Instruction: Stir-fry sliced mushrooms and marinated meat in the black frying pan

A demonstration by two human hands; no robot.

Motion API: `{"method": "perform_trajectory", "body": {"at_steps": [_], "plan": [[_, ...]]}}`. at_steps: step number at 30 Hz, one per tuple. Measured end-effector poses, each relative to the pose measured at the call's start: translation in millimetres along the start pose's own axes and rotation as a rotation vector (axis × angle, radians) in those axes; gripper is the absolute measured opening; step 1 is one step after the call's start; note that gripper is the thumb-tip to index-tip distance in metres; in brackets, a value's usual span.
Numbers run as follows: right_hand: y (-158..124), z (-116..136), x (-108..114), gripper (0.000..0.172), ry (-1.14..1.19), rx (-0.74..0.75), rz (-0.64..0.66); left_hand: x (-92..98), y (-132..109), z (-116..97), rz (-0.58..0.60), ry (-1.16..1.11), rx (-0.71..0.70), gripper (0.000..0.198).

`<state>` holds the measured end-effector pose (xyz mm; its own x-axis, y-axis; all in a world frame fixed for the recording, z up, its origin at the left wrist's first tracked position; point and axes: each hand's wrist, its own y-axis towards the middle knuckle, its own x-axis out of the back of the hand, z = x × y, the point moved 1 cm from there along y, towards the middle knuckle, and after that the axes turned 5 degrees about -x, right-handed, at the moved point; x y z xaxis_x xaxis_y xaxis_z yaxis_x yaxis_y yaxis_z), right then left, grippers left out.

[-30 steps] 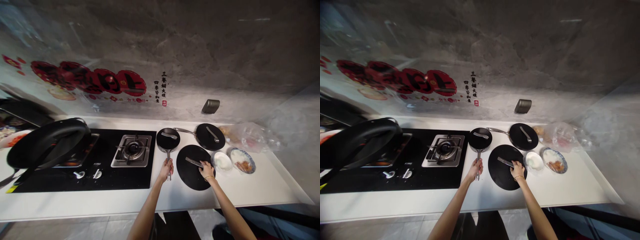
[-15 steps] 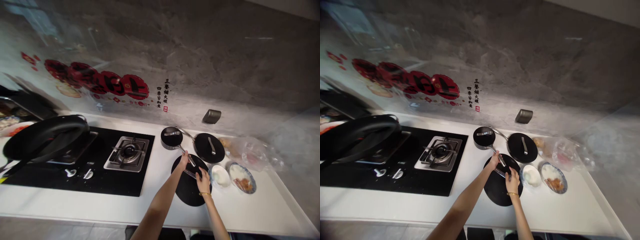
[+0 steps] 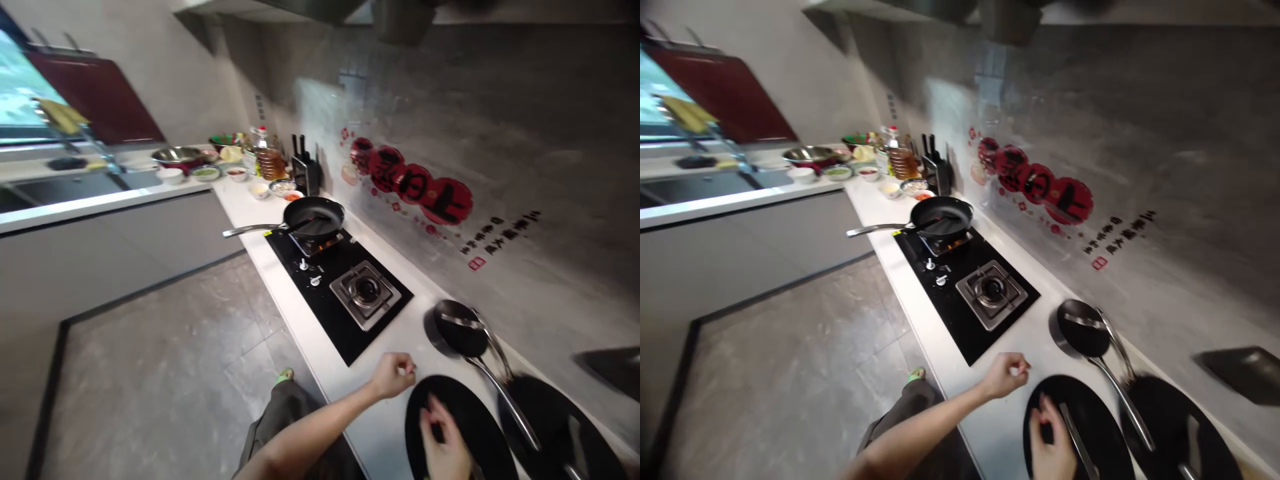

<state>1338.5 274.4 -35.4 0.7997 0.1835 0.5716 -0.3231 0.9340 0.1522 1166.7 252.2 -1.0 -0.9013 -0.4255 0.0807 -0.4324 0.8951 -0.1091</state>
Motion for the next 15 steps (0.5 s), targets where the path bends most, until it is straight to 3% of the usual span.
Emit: {"method": "perform_trajectory", "body": {"at_steps": [2,3,5,7,10,12,15], "plan": [[-12.4,40.6,-41.2,0.067,0.006,0.08,0.274,81.4,-44.5,-10.3,0.049,0.252,-0.087,0.035],[-19.2,62.0,-63.3,0.067,0.028,0.132,0.415,120.2,-66.1,-13.2,0.054,0.334,-0.07,0.052],[-30.4,104.7,-110.2,0.054,0.064,0.236,0.632,191.7,-104.2,-11.6,-0.105,0.436,-0.019,0.06],[-33.5,147.4,-161.6,0.046,0.06,0.344,0.721,254.3,-132.7,-0.3,-0.321,0.51,0.008,0.05],[-17.0,218.0,-247.1,0.049,-0.027,0.51,0.607,341.7,-157.3,21.1,-0.548,0.55,-0.067,0.036],[5.9,270.3,-304.7,0.055,-0.136,0.59,0.445,400.2,-166.1,26.9,-0.62,0.561,-0.156,0.032],[48.6,343.4,-379.0,0.062,-0.405,0.592,0.219,483.0,-173.1,16.0,-0.662,0.619,-0.237,0.03]]}}
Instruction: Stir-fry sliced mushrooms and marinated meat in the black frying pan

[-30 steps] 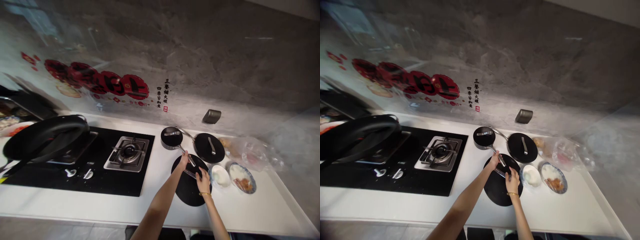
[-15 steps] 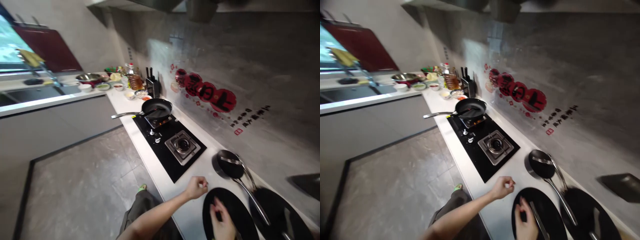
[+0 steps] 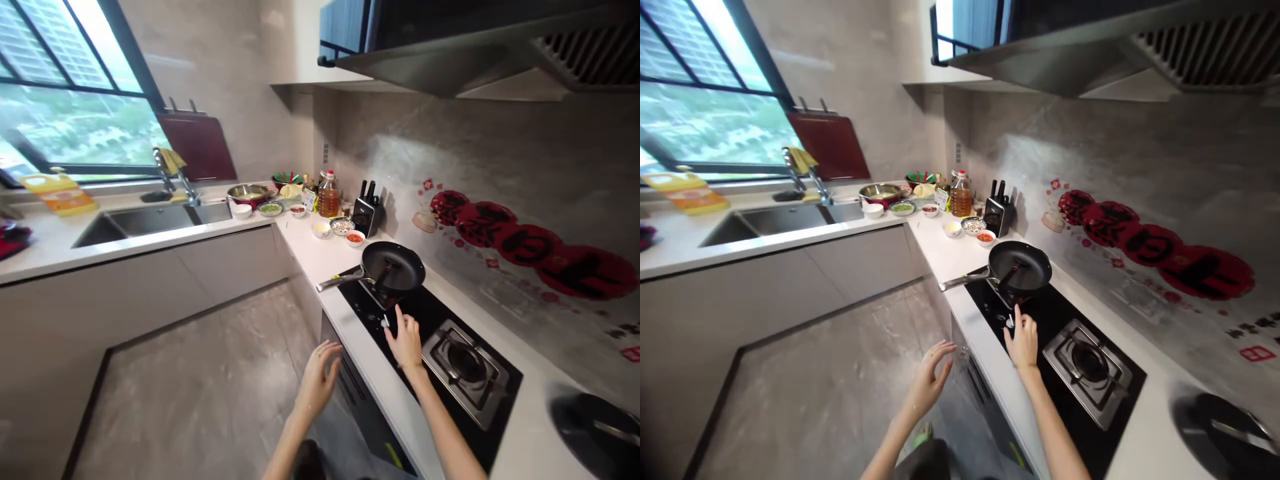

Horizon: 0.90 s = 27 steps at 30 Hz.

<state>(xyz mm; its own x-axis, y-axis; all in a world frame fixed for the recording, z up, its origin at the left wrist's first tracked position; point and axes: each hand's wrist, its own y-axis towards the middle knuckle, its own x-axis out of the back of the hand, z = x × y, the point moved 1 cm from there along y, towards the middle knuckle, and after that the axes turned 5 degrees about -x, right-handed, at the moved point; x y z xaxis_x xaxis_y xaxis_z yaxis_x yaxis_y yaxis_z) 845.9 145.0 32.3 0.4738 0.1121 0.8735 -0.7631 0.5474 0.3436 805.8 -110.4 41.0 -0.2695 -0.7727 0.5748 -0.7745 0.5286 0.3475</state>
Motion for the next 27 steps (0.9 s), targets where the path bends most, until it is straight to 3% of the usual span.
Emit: {"method": "perform_trajectory", "body": {"at_steps": [4,8,10,12,15,18,21,23,27], "plan": [[88.4,35.7,-32.4,0.063,-0.356,-0.019,0.018,61.3,59.7,30.7,-0.011,0.058,-0.052,0.03],[125.4,43.1,-56.3,0.043,-0.465,0.152,0.104,77.6,121.7,56.1,0.033,0.094,-0.067,0.036],[135.5,40.5,-55.6,0.029,-0.415,0.224,0.093,71.7,155.3,67.3,0.101,0.128,-0.06,0.041],[146.9,32.0,-41.6,0.023,-0.295,0.187,-0.002,61.2,189.7,77.8,0.221,0.155,-0.029,0.048],[166.4,6.8,-3.2,0.028,-0.024,-0.157,-0.253,42.7,234.5,94.7,0.483,0.122,0.082,0.059],[172.9,-18.2,33.5,0.032,0.302,-0.62,-0.453,23.8,260.2,111.4,0.83,-0.14,0.302,0.057],[160.0,-19.0,53.3,0.044,0.578,-0.853,-0.435,9.1,268.4,123.2,1.062,-0.574,0.579,0.057],[147.6,-4.4,59.6,0.047,0.54,-0.83,-0.357,3.7,269.8,128.9,1.1,-0.76,0.671,0.058],[132.9,32.5,62.7,0.037,0.031,-0.672,-0.306,-1.5,268.2,137.4,1.098,-0.87,0.72,0.054]]}}
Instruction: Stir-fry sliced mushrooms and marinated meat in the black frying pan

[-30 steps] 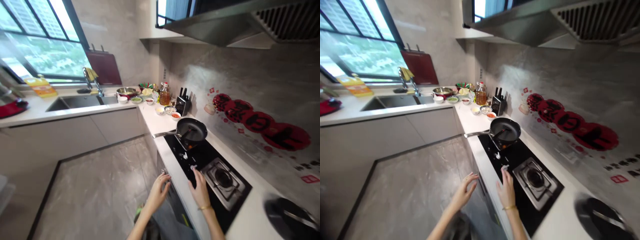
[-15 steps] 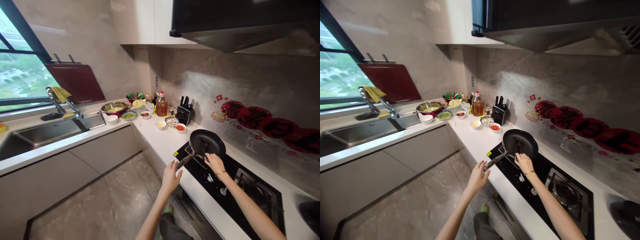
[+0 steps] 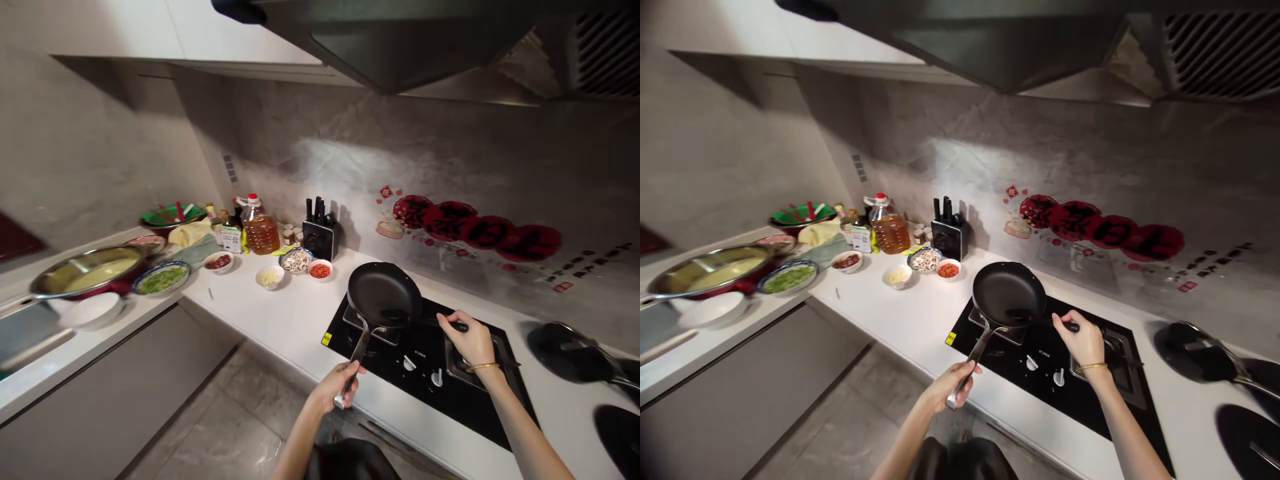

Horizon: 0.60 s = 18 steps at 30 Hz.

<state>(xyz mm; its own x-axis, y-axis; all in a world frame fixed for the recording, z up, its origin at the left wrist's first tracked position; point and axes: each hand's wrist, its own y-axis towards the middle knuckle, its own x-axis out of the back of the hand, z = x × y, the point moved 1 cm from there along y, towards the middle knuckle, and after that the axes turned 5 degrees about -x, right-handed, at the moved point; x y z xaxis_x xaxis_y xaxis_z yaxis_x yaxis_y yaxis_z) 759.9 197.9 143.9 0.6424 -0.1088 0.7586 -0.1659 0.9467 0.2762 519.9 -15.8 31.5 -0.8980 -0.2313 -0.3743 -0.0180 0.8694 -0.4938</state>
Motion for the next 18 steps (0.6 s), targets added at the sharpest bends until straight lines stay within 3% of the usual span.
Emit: {"method": "perform_trajectory", "body": {"at_steps": [2,5,8,10,13,18], "plan": [[-5.3,8.9,-8.0,0.037,-0.157,0.036,-0.053,0.7,1.8,2.7,-0.006,-0.014,0.009,0.054],[2.6,22.1,-42.9,0.036,-0.21,0.036,-0.051,-0.6,3.0,3.0,-0.007,-0.04,0.045,0.057],[17.9,42.8,-87.1,0.035,-0.065,0.034,-0.035,-3.3,1.8,-0.6,-0.009,-0.059,0.074,0.058],[24.5,61.0,-103.2,0.035,0.071,0.054,-0.013,-4.5,0.9,-2.9,-0.009,-0.058,0.082,0.059],[24.0,87.4,-89.0,0.031,0.119,0.133,0.077,-4.8,1.0,-3.5,-0.006,-0.053,0.097,0.061],[24.0,103.0,-20.9,0.021,-0.191,0.111,0.122,-3.4,2.5,-0.8,0.0,-0.06,0.095,0.061]]}}
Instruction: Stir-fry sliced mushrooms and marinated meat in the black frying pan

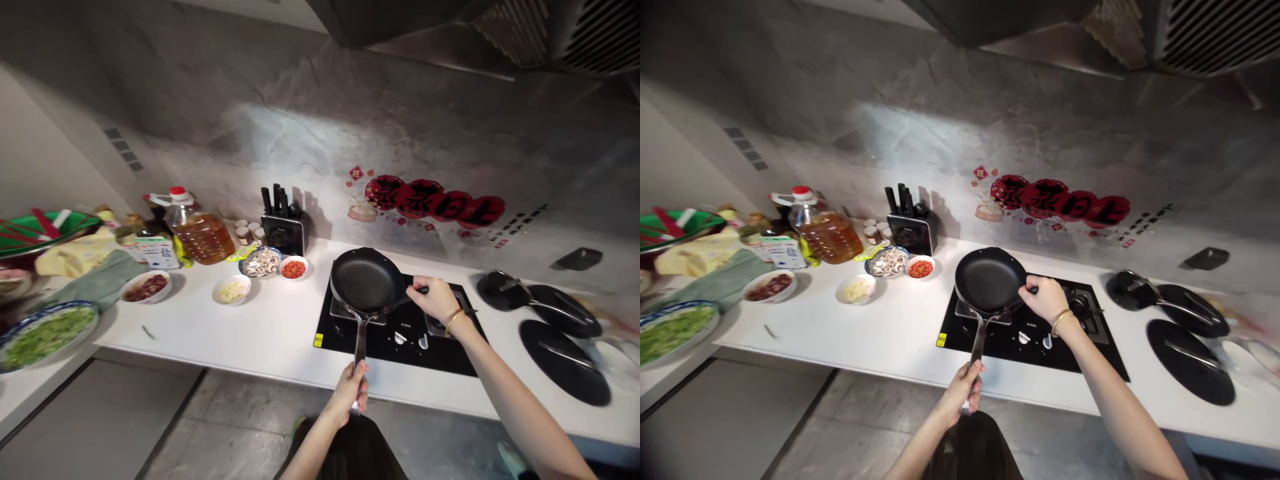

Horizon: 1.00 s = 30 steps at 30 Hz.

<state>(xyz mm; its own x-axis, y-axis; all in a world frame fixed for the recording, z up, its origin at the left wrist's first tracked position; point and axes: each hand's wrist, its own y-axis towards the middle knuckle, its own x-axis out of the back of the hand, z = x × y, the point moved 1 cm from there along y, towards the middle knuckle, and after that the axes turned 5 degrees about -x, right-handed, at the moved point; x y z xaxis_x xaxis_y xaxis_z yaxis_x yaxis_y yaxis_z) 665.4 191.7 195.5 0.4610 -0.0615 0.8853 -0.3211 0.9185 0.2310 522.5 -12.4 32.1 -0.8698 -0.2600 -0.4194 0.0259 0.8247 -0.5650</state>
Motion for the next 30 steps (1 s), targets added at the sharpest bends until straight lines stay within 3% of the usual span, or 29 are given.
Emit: {"method": "perform_trajectory", "body": {"at_steps": [2,4,7,9,12,15,17,19,25,27,30], "plan": [[6.0,-7.4,3.5,0.019,-0.109,-0.068,-0.049,0.2,0.3,0.5,0.003,-0.013,0.0,0.06],[14.1,-15.7,-13.5,0.021,-0.1,-0.127,-0.108,-0.1,0.4,0.7,0.012,-0.022,0.012,0.06],[20.8,-22.1,-53.9,0.025,0.132,-0.192,-0.135,-0.7,-0.2,0.0,0.017,-0.022,0.02,0.06],[19.8,-20.3,-69.1,0.026,0.32,-0.213,-0.11,-0.8,-0.7,-0.7,0.015,-0.015,0.015,0.061],[15.8,-13.9,-53.7,0.024,0.396,-0.183,-0.034,-0.6,-1.2,-0.9,0.014,-0.015,0.013,0.061],[21.1,-13.1,-12.2,0.02,0.175,-0.166,0.006,-0.1,-0.9,0.2,0.013,-0.021,0.01,0.061],[30.6,-17.6,5.9,0.018,-0.011,-0.204,-0.036,0.1,-0.5,0.9,0.015,-0.023,0.006,0.061],[39.5,-24.2,4.3,0.017,-0.105,-0.247,-0.103,0.1,0.0,1.3,0.016,-0.019,0.004,0.06],[30.5,-27.4,-57.5,0.024,0.103,-0.236,-0.162,0.5,1.1,1.5,-0.003,0.003,0.007,0.061],[21.4,-18.6,-55.6,0.023,0.103,-0.215,-0.147,0.8,0.5,1.1,-0.002,0.006,0.0,0.06],[16.2,-4.9,-24.9,0.02,-0.066,-0.206,-0.12,0.6,-2.1,-0.8,0.006,0.018,-0.009,0.06]]}}
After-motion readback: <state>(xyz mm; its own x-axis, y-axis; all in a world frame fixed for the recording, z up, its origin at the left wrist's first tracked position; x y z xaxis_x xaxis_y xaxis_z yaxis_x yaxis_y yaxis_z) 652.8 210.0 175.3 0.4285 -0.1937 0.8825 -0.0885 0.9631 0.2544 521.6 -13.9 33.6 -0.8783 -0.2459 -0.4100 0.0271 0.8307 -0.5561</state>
